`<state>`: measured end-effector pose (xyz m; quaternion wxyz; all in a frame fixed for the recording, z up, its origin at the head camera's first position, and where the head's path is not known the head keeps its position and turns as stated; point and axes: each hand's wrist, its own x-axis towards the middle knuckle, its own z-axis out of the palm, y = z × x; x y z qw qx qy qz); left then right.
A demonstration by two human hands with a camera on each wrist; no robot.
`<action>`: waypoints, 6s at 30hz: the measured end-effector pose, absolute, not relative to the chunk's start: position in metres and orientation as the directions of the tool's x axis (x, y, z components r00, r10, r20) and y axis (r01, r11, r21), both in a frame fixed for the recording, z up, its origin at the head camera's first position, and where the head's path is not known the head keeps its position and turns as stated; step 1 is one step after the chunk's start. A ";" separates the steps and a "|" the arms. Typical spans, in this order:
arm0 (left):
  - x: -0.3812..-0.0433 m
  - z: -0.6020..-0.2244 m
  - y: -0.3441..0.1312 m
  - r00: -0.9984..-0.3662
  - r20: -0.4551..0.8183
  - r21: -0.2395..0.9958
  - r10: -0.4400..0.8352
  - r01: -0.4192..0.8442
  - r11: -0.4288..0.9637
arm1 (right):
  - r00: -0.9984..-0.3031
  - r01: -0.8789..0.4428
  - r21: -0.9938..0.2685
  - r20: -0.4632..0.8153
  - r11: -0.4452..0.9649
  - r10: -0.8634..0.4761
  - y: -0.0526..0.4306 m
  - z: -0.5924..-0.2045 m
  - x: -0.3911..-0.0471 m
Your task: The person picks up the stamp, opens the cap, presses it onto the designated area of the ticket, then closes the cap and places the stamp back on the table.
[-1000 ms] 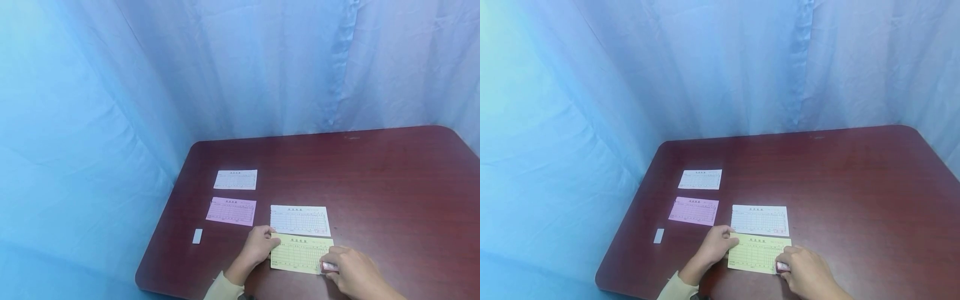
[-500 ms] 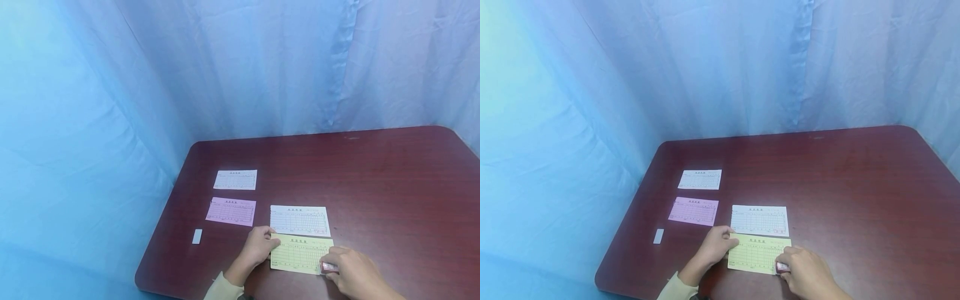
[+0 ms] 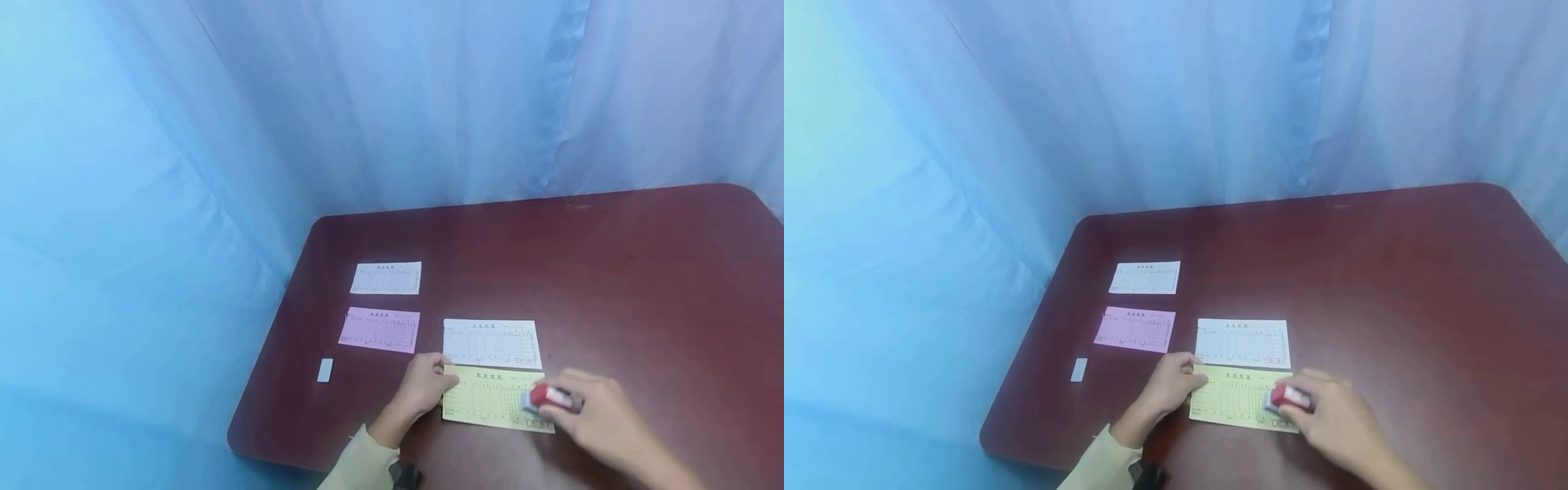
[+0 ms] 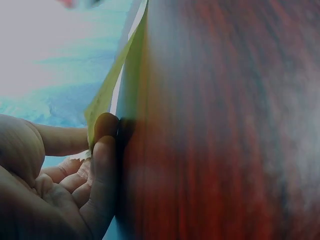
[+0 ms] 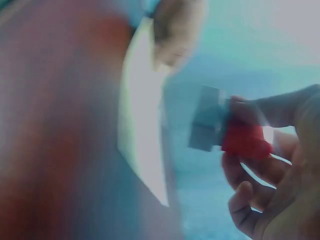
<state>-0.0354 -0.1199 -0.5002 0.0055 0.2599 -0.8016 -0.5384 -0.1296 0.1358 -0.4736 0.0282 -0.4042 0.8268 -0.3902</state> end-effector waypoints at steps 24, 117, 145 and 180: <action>-0.103 -0.465 -0.160 -0.898 -0.241 0.894 -0.368 -0.353 0.276 | -0.788 -0.584 -0.750 0.431 0.312 -0.439 0.157 -0.473 -0.137; -0.124 -0.475 -0.335 -0.539 -0.138 0.481 -0.831 -0.770 0.419 | -0.776 -0.600 -0.758 0.472 0.257 -0.418 0.169 -0.484 -0.129; -0.084 -0.462 -0.281 -0.578 -0.184 0.915 -0.795 -0.396 0.076 | -0.710 -0.670 -0.716 0.543 0.195 -0.448 0.155 -0.480 -0.135; -0.035 -0.505 -0.108 -0.838 -0.366 0.921 -0.404 -0.388 -0.031 | -0.654 -0.712 -0.686 0.573 0.148 -0.494 0.151 -0.488 -0.139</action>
